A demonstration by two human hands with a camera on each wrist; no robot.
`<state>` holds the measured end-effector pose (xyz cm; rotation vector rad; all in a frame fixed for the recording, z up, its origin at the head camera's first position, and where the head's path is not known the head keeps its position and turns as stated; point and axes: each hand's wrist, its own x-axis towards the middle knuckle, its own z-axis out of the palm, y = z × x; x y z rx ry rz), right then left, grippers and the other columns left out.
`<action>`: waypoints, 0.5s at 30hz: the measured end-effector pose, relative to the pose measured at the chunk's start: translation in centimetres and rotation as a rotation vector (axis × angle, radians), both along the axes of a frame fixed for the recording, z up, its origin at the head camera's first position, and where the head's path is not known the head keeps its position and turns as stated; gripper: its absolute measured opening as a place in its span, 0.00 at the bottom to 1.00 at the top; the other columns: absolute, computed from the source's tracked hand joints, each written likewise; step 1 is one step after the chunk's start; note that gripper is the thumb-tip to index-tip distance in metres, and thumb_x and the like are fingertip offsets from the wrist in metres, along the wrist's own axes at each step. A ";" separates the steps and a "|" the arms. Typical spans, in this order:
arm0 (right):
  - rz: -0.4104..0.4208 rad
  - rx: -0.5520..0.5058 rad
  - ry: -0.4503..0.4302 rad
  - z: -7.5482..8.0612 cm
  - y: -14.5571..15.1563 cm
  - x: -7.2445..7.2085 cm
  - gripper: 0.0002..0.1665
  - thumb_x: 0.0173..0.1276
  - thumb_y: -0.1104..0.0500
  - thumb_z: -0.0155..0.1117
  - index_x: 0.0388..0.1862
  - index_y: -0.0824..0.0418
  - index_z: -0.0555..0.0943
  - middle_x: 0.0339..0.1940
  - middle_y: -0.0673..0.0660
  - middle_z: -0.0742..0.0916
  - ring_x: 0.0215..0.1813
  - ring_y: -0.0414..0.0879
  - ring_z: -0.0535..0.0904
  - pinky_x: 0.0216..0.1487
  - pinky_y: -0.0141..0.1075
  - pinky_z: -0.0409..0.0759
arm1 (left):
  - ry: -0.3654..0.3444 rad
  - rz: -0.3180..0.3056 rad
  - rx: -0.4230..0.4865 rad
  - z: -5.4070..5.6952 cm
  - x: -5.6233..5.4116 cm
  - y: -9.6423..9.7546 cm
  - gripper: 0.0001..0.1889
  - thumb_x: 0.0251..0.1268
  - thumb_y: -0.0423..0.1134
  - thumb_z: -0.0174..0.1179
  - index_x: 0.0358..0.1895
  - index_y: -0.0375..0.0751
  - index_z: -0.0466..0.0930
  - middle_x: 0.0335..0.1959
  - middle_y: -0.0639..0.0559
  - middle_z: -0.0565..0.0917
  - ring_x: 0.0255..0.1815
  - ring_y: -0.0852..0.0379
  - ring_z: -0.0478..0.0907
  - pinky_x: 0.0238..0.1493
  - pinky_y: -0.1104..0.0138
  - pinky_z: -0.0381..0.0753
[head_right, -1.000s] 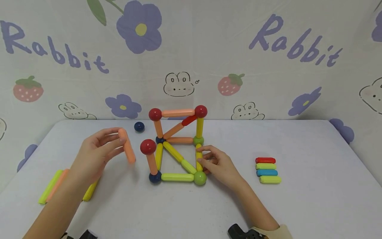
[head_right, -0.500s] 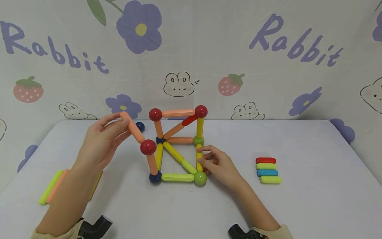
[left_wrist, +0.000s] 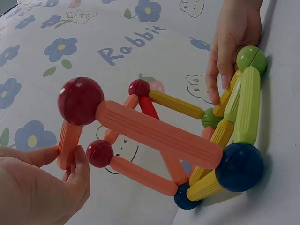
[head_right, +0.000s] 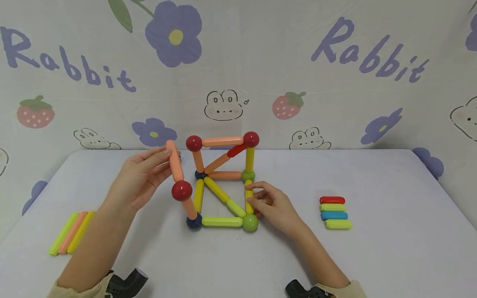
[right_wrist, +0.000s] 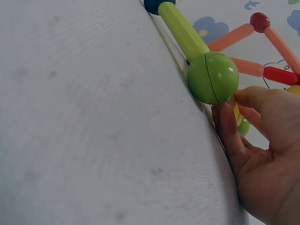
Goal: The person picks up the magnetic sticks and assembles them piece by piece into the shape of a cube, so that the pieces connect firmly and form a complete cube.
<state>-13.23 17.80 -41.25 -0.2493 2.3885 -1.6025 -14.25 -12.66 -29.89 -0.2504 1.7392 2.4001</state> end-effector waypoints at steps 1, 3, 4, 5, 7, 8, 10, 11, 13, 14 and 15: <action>0.000 0.001 0.001 0.0 0.0 0.0 0.25 0.79 0.58 0.65 0.71 0.61 0.76 0.54 0.65 0.86 0.38 0.48 0.82 0.41 0.31 0.85 | -0.007 -0.012 -0.001 -0.1 -0.1 0.1 0.25 0.82 0.35 0.56 0.76 0.29 0.69 0.57 0.49 0.82 0.51 0.59 0.85 0.61 0.69 0.83; 0.001 0.000 0.004 0.0 0.0 0.0 0.25 0.79 0.58 0.65 0.71 0.61 0.76 0.53 0.65 0.86 0.38 0.48 0.82 0.41 0.31 0.85 | -0.018 -0.032 -0.004 -0.4 -0.2 0.4 0.25 0.82 0.35 0.56 0.75 0.28 0.69 0.58 0.49 0.81 0.52 0.58 0.84 0.60 0.70 0.84; 0.003 0.001 0.006 0.0 0.0 0.0 0.25 0.79 0.58 0.65 0.71 0.61 0.76 0.53 0.65 0.86 0.38 0.48 0.83 0.41 0.31 0.85 | -0.020 -0.041 -0.002 -0.5 -0.3 0.6 0.24 0.82 0.34 0.56 0.75 0.28 0.70 0.58 0.49 0.81 0.52 0.57 0.84 0.60 0.70 0.84; 0.004 0.002 0.008 0.0 0.1 0.0 0.25 0.79 0.58 0.65 0.71 0.61 0.76 0.53 0.65 0.86 0.38 0.48 0.83 0.41 0.31 0.85 | -0.022 -0.051 0.001 -0.7 -0.3 0.7 0.24 0.82 0.35 0.56 0.75 0.28 0.70 0.58 0.49 0.81 0.53 0.56 0.83 0.59 0.70 0.84; 0.006 0.002 0.011 0.0 0.1 -0.1 0.25 0.79 0.58 0.65 0.71 0.62 0.75 0.53 0.65 0.86 0.38 0.48 0.83 0.41 0.31 0.85 | -0.034 -0.061 0.003 -0.8 -0.4 0.9 0.24 0.82 0.35 0.56 0.75 0.29 0.71 0.58 0.49 0.81 0.54 0.55 0.83 0.59 0.69 0.85; 0.007 0.001 0.010 0.0 0.1 -0.1 0.25 0.79 0.58 0.65 0.71 0.62 0.75 0.53 0.65 0.86 0.38 0.48 0.83 0.41 0.31 0.85 | -0.041 -0.065 0.006 -0.9 -0.4 1.0 0.24 0.82 0.36 0.57 0.74 0.30 0.72 0.57 0.49 0.81 0.55 0.54 0.83 0.58 0.69 0.85; 0.006 0.003 0.006 -0.1 0.1 -0.1 0.25 0.79 0.58 0.65 0.71 0.61 0.75 0.53 0.65 0.86 0.38 0.48 0.83 0.41 0.31 0.85 | -0.054 -0.075 0.020 -1.1 -0.5 1.2 0.24 0.82 0.37 0.58 0.74 0.30 0.73 0.56 0.49 0.82 0.57 0.53 0.82 0.57 0.69 0.85; 0.005 0.004 0.003 -0.1 0.1 -0.1 0.25 0.79 0.58 0.65 0.71 0.61 0.75 0.53 0.65 0.86 0.38 0.48 0.83 0.42 0.31 0.85 | -0.061 -0.079 0.026 -1.2 -0.6 1.2 0.24 0.82 0.37 0.58 0.74 0.30 0.73 0.55 0.50 0.83 0.58 0.52 0.82 0.57 0.69 0.86; 0.004 0.004 -0.001 -0.1 0.2 -0.1 0.24 0.79 0.58 0.64 0.71 0.61 0.76 0.53 0.65 0.86 0.38 0.48 0.83 0.42 0.31 0.85 | -0.076 -0.081 0.041 -1.4 -0.8 1.4 0.24 0.82 0.37 0.58 0.73 0.30 0.73 0.53 0.50 0.83 0.58 0.51 0.82 0.56 0.69 0.86; 0.003 0.004 -0.001 -0.1 0.2 -0.1 0.24 0.79 0.58 0.64 0.71 0.61 0.76 0.53 0.65 0.86 0.38 0.48 0.83 0.42 0.31 0.86 | -0.081 -0.083 0.048 -1.5 -0.9 1.4 0.24 0.82 0.37 0.58 0.73 0.30 0.73 0.53 0.50 0.84 0.58 0.51 0.81 0.56 0.69 0.86; 0.004 0.003 0.000 -0.1 0.2 -0.1 0.24 0.79 0.58 0.64 0.71 0.61 0.76 0.53 0.65 0.86 0.38 0.48 0.83 0.42 0.31 0.86 | -0.084 -0.086 0.055 -1.6 -0.9 1.5 0.24 0.82 0.37 0.58 0.73 0.30 0.73 0.53 0.50 0.84 0.58 0.51 0.81 0.56 0.69 0.86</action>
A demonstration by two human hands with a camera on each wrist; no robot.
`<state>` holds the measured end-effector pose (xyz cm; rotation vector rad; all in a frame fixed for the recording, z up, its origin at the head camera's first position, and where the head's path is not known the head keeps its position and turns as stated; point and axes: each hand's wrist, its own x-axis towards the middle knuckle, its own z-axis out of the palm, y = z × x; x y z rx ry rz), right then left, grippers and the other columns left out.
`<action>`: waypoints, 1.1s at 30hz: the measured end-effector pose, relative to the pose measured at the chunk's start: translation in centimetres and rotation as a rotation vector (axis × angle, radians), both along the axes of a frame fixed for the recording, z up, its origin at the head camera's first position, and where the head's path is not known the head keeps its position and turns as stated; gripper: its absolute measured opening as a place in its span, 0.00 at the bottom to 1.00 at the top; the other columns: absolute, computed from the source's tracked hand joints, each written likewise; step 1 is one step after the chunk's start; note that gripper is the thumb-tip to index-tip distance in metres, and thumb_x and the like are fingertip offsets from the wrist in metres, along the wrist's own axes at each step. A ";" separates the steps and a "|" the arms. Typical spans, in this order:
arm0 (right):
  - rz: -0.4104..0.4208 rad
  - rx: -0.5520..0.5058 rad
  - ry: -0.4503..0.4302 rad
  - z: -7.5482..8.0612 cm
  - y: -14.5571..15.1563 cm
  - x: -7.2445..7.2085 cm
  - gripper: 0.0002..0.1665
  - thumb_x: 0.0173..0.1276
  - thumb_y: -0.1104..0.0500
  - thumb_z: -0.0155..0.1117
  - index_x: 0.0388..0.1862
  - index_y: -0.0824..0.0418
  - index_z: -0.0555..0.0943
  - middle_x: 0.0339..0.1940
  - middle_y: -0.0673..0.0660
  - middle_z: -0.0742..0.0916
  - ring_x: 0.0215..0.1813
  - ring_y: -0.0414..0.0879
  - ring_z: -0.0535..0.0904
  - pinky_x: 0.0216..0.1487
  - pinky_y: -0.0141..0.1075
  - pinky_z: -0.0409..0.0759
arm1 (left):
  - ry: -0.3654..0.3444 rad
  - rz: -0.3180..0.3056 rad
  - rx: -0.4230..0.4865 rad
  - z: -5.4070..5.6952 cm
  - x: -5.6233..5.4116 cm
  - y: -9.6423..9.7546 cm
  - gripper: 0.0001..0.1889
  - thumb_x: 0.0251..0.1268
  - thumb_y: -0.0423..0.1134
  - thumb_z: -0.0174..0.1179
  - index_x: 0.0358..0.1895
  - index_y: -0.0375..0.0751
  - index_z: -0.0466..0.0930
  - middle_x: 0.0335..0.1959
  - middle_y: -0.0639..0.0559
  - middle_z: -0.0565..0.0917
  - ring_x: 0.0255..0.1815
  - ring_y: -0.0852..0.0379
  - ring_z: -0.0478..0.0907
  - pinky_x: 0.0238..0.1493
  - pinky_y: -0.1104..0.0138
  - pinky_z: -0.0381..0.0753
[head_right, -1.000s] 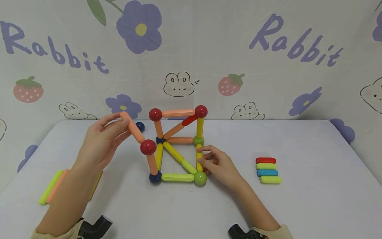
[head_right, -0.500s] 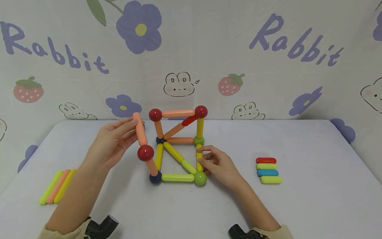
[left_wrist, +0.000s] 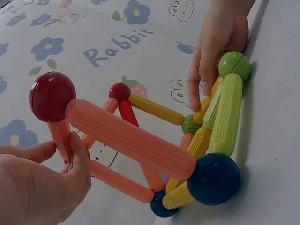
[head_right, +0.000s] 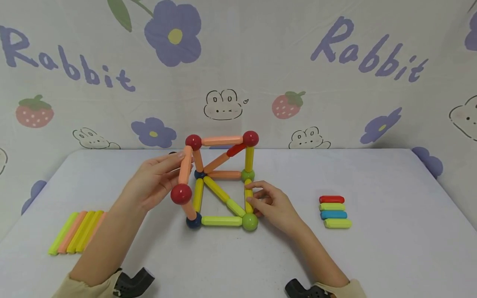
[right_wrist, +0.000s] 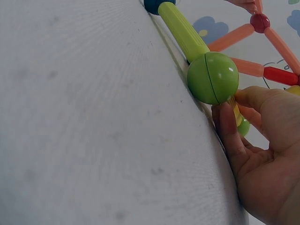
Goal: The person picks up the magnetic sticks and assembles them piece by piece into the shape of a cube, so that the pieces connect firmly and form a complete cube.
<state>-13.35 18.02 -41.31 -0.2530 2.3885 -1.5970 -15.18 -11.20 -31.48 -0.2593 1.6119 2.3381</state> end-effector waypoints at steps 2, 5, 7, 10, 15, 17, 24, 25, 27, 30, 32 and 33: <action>0.003 -0.002 0.007 0.0 0.0 0.0 0.24 0.79 0.58 0.64 0.71 0.61 0.76 0.52 0.65 0.86 0.38 0.48 0.83 0.42 0.31 0.86 | -0.008 -0.001 0.003 -0.2 -0.1 0.1 0.24 0.82 0.37 0.58 0.73 0.30 0.73 0.54 0.50 0.84 0.59 0.51 0.81 0.57 0.69 0.86; 0.009 -0.009 0.016 0.0 0.0 0.0 0.25 0.79 0.58 0.64 0.71 0.62 0.75 0.53 0.65 0.86 0.38 0.48 0.83 0.42 0.31 0.86 | -0.023 0.000 0.001 -0.4 -0.4 0.2 0.24 0.82 0.38 0.58 0.73 0.32 0.74 0.58 0.48 0.82 0.60 0.52 0.79 0.58 0.69 0.85; 0.010 -0.012 0.018 0.0 0.0 0.0 0.25 0.79 0.58 0.64 0.71 0.62 0.75 0.53 0.65 0.86 0.38 0.48 0.83 0.42 0.31 0.86 | -0.034 0.003 0.002 -0.5 -0.5 0.4 0.24 0.82 0.39 0.58 0.74 0.33 0.73 0.61 0.47 0.81 0.62 0.52 0.78 0.59 0.69 0.84; 0.008 -0.009 0.016 -0.1 0.0 0.0 0.25 0.79 0.58 0.64 0.71 0.62 0.76 0.53 0.65 0.86 0.38 0.48 0.83 0.42 0.31 0.86 | -0.049 0.012 0.005 -0.6 -0.7 0.5 0.24 0.82 0.40 0.59 0.75 0.35 0.73 0.66 0.45 0.79 0.65 0.51 0.77 0.61 0.68 0.83; 0.001 0.002 0.010 -0.2 0.0 0.0 0.23 0.79 0.58 0.64 0.70 0.61 0.76 0.52 0.65 0.86 0.39 0.48 0.83 0.43 0.31 0.86 | -0.059 0.012 0.027 -0.7 -0.8 0.4 0.24 0.82 0.40 0.58 0.75 0.36 0.73 0.68 0.45 0.78 0.67 0.52 0.77 0.62 0.67 0.82; 0.001 0.001 0.013 -0.2 0.0 0.0 0.24 0.79 0.59 0.64 0.70 0.61 0.76 0.52 0.65 0.86 0.39 0.49 0.83 0.43 0.31 0.86 | -0.057 0.003 0.030 -0.7 -0.7 0.3 0.24 0.83 0.40 0.57 0.75 0.36 0.73 0.68 0.45 0.77 0.67 0.51 0.76 0.63 0.67 0.82; 0.012 -0.007 0.014 0.1 -0.2 0.0 0.25 0.79 0.58 0.65 0.71 0.62 0.76 0.53 0.64 0.86 0.38 0.47 0.83 0.42 0.31 0.86 | -0.032 -0.028 -0.014 -0.4 0.7 -1.2 0.25 0.84 0.40 0.55 0.77 0.34 0.69 0.72 0.43 0.74 0.74 0.47 0.73 0.65 0.66 0.81; 0.016 -0.011 0.011 0.2 -0.1 0.0 0.25 0.79 0.59 0.64 0.71 0.63 0.76 0.53 0.65 0.86 0.39 0.47 0.83 0.42 0.31 0.87 | -0.029 -0.032 -0.023 -0.4 1.0 -1.6 0.26 0.84 0.40 0.54 0.78 0.33 0.68 0.72 0.43 0.74 0.74 0.46 0.72 0.65 0.66 0.80; 0.026 -0.019 -0.003 0.3 0.0 -0.1 0.25 0.80 0.59 0.64 0.72 0.63 0.75 0.53 0.65 0.86 0.39 0.48 0.84 0.43 0.32 0.87 | -0.026 -0.034 -0.046 -0.4 1.7 -2.4 0.27 0.84 0.39 0.54 0.78 0.32 0.67 0.72 0.41 0.74 0.75 0.46 0.72 0.66 0.65 0.79; 0.034 -0.024 -0.029 0.7 0.6 -0.2 0.26 0.80 0.58 0.63 0.73 0.63 0.73 0.56 0.67 0.85 0.41 0.49 0.85 0.45 0.34 0.89 | -0.022 -0.028 -0.089 -0.7 2.8 -3.9 0.28 0.84 0.39 0.56 0.78 0.32 0.66 0.69 0.43 0.77 0.71 0.50 0.77 0.66 0.65 0.80; 0.028 -0.015 -0.041 1.0 1.2 -0.3 0.27 0.81 0.57 0.63 0.74 0.63 0.72 0.59 0.68 0.83 0.42 0.50 0.86 0.46 0.35 0.89 | -0.015 -0.014 -0.118 -1.0 3.5 -5.0 0.29 0.83 0.40 0.57 0.79 0.31 0.65 0.65 0.46 0.81 0.67 0.53 0.81 0.64 0.66 0.81; 0.023 -0.007 -0.041 1.2 1.5 -0.3 0.28 0.81 0.56 0.63 0.74 0.62 0.72 0.60 0.69 0.83 0.42 0.51 0.86 0.46 0.35 0.89 | -0.009 -0.007 -0.129 -1.2 3.9 -5.6 0.29 0.82 0.40 0.58 0.79 0.31 0.65 0.62 0.49 0.83 0.64 0.56 0.82 0.64 0.66 0.82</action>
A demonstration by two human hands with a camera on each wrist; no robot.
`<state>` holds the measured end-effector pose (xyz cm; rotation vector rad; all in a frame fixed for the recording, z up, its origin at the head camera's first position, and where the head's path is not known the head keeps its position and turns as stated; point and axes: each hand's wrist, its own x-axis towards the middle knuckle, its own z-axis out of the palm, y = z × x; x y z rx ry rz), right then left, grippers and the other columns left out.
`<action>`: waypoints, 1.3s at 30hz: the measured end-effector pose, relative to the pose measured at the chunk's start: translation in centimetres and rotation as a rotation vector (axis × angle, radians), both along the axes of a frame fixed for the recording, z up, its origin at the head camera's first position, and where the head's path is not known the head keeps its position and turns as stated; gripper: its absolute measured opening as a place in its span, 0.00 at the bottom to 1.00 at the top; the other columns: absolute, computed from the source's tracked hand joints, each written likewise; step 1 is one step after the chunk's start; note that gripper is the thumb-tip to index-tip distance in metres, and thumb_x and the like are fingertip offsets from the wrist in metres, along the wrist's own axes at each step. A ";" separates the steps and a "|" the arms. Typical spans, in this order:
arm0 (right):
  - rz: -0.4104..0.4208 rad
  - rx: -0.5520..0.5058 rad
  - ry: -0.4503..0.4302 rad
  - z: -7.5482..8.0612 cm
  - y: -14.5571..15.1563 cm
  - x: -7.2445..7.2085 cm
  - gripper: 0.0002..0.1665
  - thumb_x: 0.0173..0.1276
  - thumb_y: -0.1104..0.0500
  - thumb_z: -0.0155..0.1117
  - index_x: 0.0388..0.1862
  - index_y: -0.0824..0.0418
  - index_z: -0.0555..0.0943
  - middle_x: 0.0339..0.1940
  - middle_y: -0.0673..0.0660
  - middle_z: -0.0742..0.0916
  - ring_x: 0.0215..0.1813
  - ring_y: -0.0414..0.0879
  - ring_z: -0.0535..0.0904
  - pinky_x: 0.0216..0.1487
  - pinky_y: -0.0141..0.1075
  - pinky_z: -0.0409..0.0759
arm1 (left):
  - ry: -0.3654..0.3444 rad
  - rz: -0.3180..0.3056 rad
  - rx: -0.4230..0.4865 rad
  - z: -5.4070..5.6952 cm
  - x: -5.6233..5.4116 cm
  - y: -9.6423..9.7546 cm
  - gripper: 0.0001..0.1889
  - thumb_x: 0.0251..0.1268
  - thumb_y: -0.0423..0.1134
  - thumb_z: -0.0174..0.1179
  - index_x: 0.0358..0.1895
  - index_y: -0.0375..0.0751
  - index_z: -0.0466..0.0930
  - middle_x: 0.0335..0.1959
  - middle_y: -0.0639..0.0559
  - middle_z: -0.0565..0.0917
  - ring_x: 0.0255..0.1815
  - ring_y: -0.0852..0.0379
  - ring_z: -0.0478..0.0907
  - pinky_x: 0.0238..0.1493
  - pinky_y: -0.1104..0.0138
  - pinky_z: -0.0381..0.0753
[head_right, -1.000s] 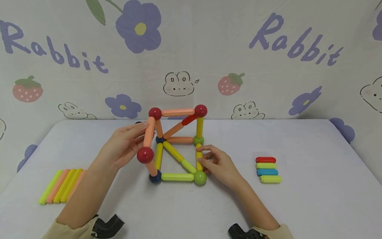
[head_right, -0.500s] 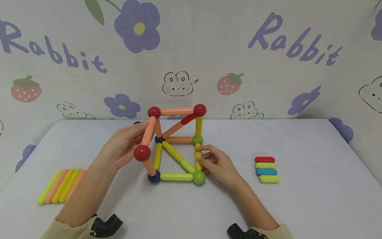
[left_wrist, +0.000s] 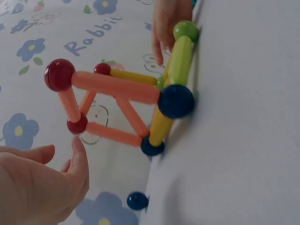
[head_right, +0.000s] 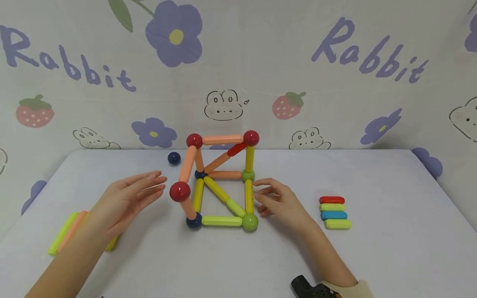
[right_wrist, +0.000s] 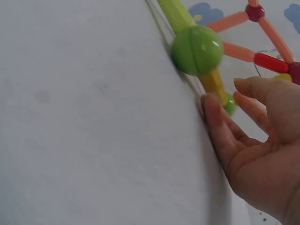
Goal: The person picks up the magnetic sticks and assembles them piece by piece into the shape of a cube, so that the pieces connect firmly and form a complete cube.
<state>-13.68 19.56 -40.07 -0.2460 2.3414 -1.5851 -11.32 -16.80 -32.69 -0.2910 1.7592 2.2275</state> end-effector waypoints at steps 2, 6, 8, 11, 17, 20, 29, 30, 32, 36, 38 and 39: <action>-0.016 0.027 0.015 0.5 0.9 0.0 0.28 0.81 0.55 0.63 0.75 0.61 0.72 0.63 0.69 0.82 0.43 0.51 0.86 0.46 0.34 0.89 | 0.014 0.025 -0.015 -0.6 0.7 -1.2 0.30 0.82 0.38 0.59 0.78 0.29 0.64 0.56 0.53 0.86 0.59 0.59 0.85 0.62 0.67 0.83; -0.048 0.066 0.074 1.7 3.1 0.0 0.28 0.81 0.53 0.62 0.75 0.61 0.73 0.64 0.69 0.81 0.44 0.51 0.87 0.46 0.33 0.88 | 0.061 0.057 -0.066 -1.8 1.9 -3.4 0.30 0.81 0.36 0.59 0.77 0.23 0.63 0.52 0.57 0.87 0.56 0.60 0.86 0.61 0.67 0.84; -0.059 0.079 0.108 2.3 4.2 0.0 0.28 0.82 0.53 0.62 0.75 0.62 0.73 0.63 0.69 0.82 0.44 0.50 0.87 0.45 0.34 0.88 | 0.077 0.058 -0.126 -2.2 2.5 -4.6 0.31 0.81 0.37 0.59 0.77 0.23 0.63 0.52 0.60 0.87 0.56 0.62 0.86 0.60 0.68 0.84; -0.066 0.122 0.152 3.1 6.0 0.1 0.27 0.82 0.53 0.61 0.74 0.63 0.73 0.62 0.69 0.82 0.45 0.48 0.88 0.46 0.35 0.89 | 0.107 0.047 -0.269 -2.7 3.3 -6.6 0.32 0.81 0.41 0.60 0.78 0.25 0.63 0.54 0.65 0.86 0.56 0.66 0.85 0.59 0.72 0.83; -0.106 0.242 0.188 3.8 9.4 0.1 0.26 0.84 0.52 0.58 0.74 0.64 0.73 0.62 0.69 0.82 0.45 0.42 0.87 0.44 0.33 0.87 | 0.064 0.106 -0.621 -3.0 4.3 -10.7 0.34 0.82 0.52 0.57 0.79 0.34 0.66 0.51 0.78 0.82 0.49 0.78 0.81 0.51 0.82 0.81; -0.135 0.319 0.181 3.9 10.7 0.1 0.27 0.85 0.51 0.56 0.73 0.64 0.73 0.65 0.70 0.80 0.53 0.49 0.83 0.44 0.31 0.86 | 0.021 0.182 -0.729 -3.1 4.7 -12.7 0.33 0.81 0.54 0.58 0.79 0.37 0.67 0.46 0.84 0.79 0.48 0.82 0.77 0.49 0.84 0.80; -0.122 0.480 0.040 3.5 13.7 0.1 0.30 0.84 0.49 0.57 0.73 0.67 0.73 0.69 0.74 0.75 0.64 0.69 0.70 0.53 0.56 0.81 | -0.137 0.245 -0.942 -4.1 5.0 -16.8 0.34 0.82 0.53 0.55 0.82 0.37 0.63 0.77 0.44 0.73 0.79 0.35 0.62 0.78 0.46 0.67; -0.105 0.482 0.016 3.3 14.0 0.1 0.30 0.83 0.49 0.58 0.72 0.68 0.73 0.68 0.74 0.76 0.63 0.68 0.70 0.53 0.57 0.81 | -0.157 0.225 -0.945 -4.3 5.0 -17.0 0.35 0.83 0.52 0.54 0.82 0.36 0.60 0.80 0.35 0.66 0.80 0.32 0.59 0.78 0.40 0.65; -0.079 0.490 -0.020 3.0 14.3 0.2 0.30 0.81 0.50 0.60 0.71 0.68 0.74 0.65 0.73 0.77 0.60 0.65 0.73 0.50 0.52 0.81 | -0.184 0.190 -0.940 -4.6 5.0 -17.4 0.36 0.82 0.51 0.55 0.82 0.33 0.58 0.81 0.29 0.61 0.80 0.29 0.56 0.76 0.35 0.64; -0.058 0.483 -0.026 2.3 14.5 0.2 0.28 0.79 0.51 0.63 0.67 0.70 0.77 0.56 0.67 0.81 0.54 0.57 0.75 0.45 0.40 0.76 | -0.211 0.133 -0.949 -5.3 4.8 -17.9 0.37 0.81 0.49 0.57 0.82 0.32 0.58 0.78 0.26 0.63 0.79 0.27 0.55 0.74 0.33 0.63; -0.064 0.481 -0.026 2.2 14.5 0.2 0.28 0.80 0.52 0.63 0.66 0.72 0.78 0.53 0.64 0.83 0.52 0.55 0.74 0.43 0.38 0.75 | -0.201 0.114 -0.955 -5.5 4.8 -18.1 0.36 0.80 0.47 0.59 0.80 0.30 0.60 0.76 0.25 0.66 0.78 0.26 0.57 0.73 0.33 0.65; -0.066 0.481 -0.029 2.1 14.5 0.2 0.28 0.80 0.51 0.63 0.65 0.73 0.78 0.51 0.63 0.83 0.51 0.54 0.74 0.43 0.37 0.75 | -0.200 0.103 -0.960 -5.6 4.8 -18.1 0.36 0.80 0.47 0.60 0.80 0.30 0.60 0.76 0.25 0.67 0.77 0.26 0.56 0.72 0.32 0.64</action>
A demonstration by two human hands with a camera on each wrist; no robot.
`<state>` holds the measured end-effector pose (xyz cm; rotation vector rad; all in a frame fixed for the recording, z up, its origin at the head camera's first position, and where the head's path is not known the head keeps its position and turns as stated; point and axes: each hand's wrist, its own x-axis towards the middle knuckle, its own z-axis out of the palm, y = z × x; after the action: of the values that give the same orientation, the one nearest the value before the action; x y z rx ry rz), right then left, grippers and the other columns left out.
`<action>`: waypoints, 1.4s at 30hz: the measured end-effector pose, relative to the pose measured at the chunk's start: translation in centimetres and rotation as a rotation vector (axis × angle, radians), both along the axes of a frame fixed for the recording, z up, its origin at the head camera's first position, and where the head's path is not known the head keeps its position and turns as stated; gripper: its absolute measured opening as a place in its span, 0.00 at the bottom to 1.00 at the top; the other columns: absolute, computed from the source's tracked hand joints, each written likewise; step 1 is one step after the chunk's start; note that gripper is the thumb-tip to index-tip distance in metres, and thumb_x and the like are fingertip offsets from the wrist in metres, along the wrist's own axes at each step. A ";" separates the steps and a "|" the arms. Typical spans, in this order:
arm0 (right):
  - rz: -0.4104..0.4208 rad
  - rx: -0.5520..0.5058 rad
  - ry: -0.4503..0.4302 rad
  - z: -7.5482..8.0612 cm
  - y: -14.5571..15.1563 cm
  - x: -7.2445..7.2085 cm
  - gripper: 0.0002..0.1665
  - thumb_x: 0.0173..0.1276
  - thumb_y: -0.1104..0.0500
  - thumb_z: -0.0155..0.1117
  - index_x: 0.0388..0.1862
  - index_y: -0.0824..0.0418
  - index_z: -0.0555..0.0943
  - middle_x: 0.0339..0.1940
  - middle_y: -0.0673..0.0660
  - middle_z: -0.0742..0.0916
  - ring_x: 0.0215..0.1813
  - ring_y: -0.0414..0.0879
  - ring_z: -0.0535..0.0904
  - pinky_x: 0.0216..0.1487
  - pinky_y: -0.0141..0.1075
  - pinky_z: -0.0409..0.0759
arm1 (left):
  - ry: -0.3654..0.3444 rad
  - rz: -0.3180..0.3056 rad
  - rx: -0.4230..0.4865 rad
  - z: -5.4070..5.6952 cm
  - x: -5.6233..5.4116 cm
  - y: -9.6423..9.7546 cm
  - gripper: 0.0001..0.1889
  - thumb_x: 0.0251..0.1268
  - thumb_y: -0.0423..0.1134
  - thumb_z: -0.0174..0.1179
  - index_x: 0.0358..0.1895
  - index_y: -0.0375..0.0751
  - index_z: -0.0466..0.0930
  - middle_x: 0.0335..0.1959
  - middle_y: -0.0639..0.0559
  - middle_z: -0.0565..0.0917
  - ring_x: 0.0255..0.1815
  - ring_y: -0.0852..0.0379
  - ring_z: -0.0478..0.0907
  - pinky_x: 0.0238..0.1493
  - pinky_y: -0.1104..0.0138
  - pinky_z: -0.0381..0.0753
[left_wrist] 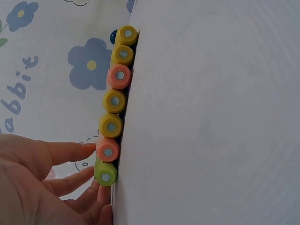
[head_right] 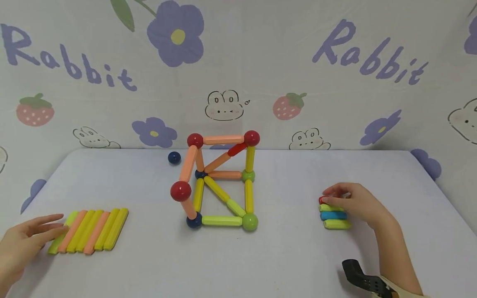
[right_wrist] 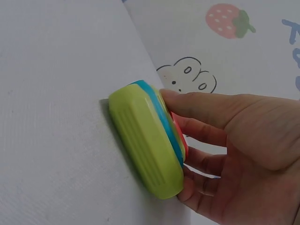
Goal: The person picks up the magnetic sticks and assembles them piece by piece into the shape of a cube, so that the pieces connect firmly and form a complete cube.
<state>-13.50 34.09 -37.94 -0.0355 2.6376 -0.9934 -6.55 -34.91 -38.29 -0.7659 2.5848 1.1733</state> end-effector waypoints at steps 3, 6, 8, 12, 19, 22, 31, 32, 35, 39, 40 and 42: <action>-0.007 0.005 -0.004 -0.1 -0.1 0.0 0.27 0.81 0.51 0.63 0.63 0.74 0.79 0.48 0.60 0.84 0.50 0.53 0.73 0.43 0.37 0.75 | -0.007 -0.045 -0.014 0.0 0.0 0.0 0.36 0.79 0.48 0.61 0.78 0.28 0.62 0.74 0.23 0.68 0.76 0.25 0.58 0.71 0.32 0.66; -0.007 0.018 0.005 -0.1 -0.2 -0.1 0.26 0.81 0.50 0.62 0.61 0.73 0.81 0.48 0.60 0.85 0.50 0.53 0.74 0.43 0.37 0.75 | -0.023 -0.083 -0.030 0.1 0.0 0.0 0.37 0.78 0.50 0.61 0.78 0.26 0.62 0.74 0.23 0.68 0.76 0.25 0.58 0.70 0.32 0.67; -0.006 0.028 0.017 -0.2 -0.2 -0.1 0.25 0.81 0.50 0.62 0.59 0.73 0.82 0.47 0.60 0.85 0.49 0.53 0.74 0.42 0.38 0.74 | -0.033 -0.098 -0.038 0.2 0.0 0.1 0.38 0.78 0.50 0.61 0.77 0.25 0.62 0.73 0.23 0.69 0.75 0.25 0.58 0.69 0.33 0.68; -0.014 0.045 0.035 -0.4 -0.2 -0.2 0.25 0.81 0.50 0.62 0.57 0.72 0.82 0.46 0.60 0.85 0.49 0.55 0.74 0.42 0.38 0.74 | -0.040 -0.093 -0.036 0.3 -0.1 0.3 0.38 0.78 0.50 0.61 0.77 0.25 0.63 0.73 0.23 0.69 0.75 0.25 0.59 0.69 0.34 0.68; -0.008 0.030 0.026 -0.5 -0.1 -0.3 0.26 0.81 0.51 0.63 0.60 0.74 0.80 0.47 0.60 0.84 0.49 0.54 0.73 0.40 0.36 0.75 | -0.002 -0.070 -0.030 0.2 -0.1 0.1 0.39 0.76 0.51 0.64 0.77 0.25 0.64 0.72 0.25 0.73 0.75 0.27 0.61 0.68 0.38 0.70; -0.001 0.030 0.027 -0.5 -0.1 -0.3 0.25 0.81 0.52 0.63 0.60 0.74 0.81 0.46 0.60 0.84 0.47 0.52 0.73 0.39 0.36 0.75 | 0.025 -0.051 -0.031 0.3 -0.2 0.1 0.39 0.75 0.51 0.65 0.76 0.25 0.65 0.70 0.26 0.75 0.75 0.29 0.61 0.65 0.44 0.74; -0.023 0.060 0.100 -0.4 -0.5 -0.3 0.22 0.82 0.55 0.61 0.59 0.74 0.80 0.48 0.65 0.84 0.48 0.55 0.74 0.40 0.37 0.74 | 0.149 -0.033 -0.081 2.2 0.6 3.1 0.34 0.76 0.52 0.65 0.74 0.34 0.73 0.69 0.32 0.77 0.57 0.48 0.78 0.34 0.80 0.77; -0.028 0.061 0.105 -0.4 -0.5 -0.3 0.22 0.82 0.55 0.61 0.59 0.74 0.80 0.49 0.67 0.84 0.48 0.56 0.74 0.40 0.38 0.74 | 0.165 -0.051 -0.077 2.5 0.8 3.8 0.33 0.76 0.52 0.65 0.74 0.35 0.74 0.68 0.33 0.78 0.55 0.51 0.78 0.35 0.79 0.79; -0.044 0.063 0.114 -0.2 -0.8 -0.2 0.24 0.82 0.52 0.61 0.60 0.72 0.80 0.52 0.69 0.83 0.50 0.57 0.73 0.41 0.37 0.75 | 0.238 -0.139 -0.062 3.0 1.5 5.5 0.29 0.76 0.50 0.66 0.71 0.37 0.77 0.63 0.41 0.82 0.51 0.65 0.77 0.37 0.78 0.81; -0.047 0.045 0.134 0.2 -1.4 -0.3 0.26 0.82 0.48 0.60 0.61 0.70 0.80 0.57 0.70 0.83 0.53 0.58 0.75 0.43 0.36 0.76 | 0.311 -0.245 -0.009 3.6 2.2 8.0 0.25 0.74 0.46 0.69 0.67 0.38 0.82 0.56 0.50 0.86 0.45 0.77 0.76 0.41 0.77 0.83; -0.047 0.039 0.141 0.3 -1.5 -0.3 0.26 0.82 0.48 0.60 0.61 0.69 0.80 0.57 0.70 0.83 0.53 0.58 0.75 0.42 0.36 0.77 | 0.313 -0.260 0.007 3.8 2.4 8.7 0.24 0.74 0.45 0.69 0.67 0.38 0.82 0.55 0.51 0.86 0.44 0.76 0.76 0.40 0.75 0.83; -0.040 0.029 0.156 0.5 -1.8 -0.3 0.25 0.83 0.48 0.60 0.61 0.69 0.80 0.57 0.69 0.84 0.53 0.58 0.77 0.42 0.34 0.78 | 0.336 -0.294 0.031 4.1 2.7 10.0 0.22 0.73 0.41 0.69 0.66 0.38 0.83 0.56 0.49 0.86 0.45 0.74 0.78 0.41 0.74 0.84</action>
<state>-13.77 32.26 -37.41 -0.0551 2.8038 -1.0022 -3.90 -24.86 -34.15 -0.1797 2.8057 1.3365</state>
